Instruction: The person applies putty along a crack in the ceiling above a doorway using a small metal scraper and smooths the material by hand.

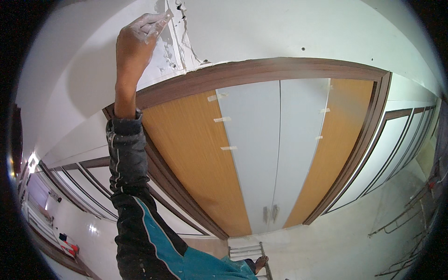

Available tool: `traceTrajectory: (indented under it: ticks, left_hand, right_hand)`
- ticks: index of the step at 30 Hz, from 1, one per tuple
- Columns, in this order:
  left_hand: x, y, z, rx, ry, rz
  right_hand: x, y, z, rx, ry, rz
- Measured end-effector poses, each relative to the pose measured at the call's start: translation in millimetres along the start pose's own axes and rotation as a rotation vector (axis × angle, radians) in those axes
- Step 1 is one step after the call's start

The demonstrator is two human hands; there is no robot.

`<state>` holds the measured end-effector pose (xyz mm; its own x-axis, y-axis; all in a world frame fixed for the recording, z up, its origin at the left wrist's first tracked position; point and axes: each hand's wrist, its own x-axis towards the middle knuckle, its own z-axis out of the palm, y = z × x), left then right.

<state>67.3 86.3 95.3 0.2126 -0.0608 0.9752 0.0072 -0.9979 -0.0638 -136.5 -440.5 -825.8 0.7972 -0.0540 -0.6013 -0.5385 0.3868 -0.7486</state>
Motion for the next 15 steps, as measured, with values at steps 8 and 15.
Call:
traceTrajectory:
  ticks: [8,15]
  left_hand:
    - [-14,2,2,0.062,-0.002,0.044]
    - [-1,-8,-3,-0.106,0.05,0.018]
  right_hand:
    - [-9,-27,13,-0.03,0.083,0.021]
    - [3,-23,8,-0.041,0.077,0.044]
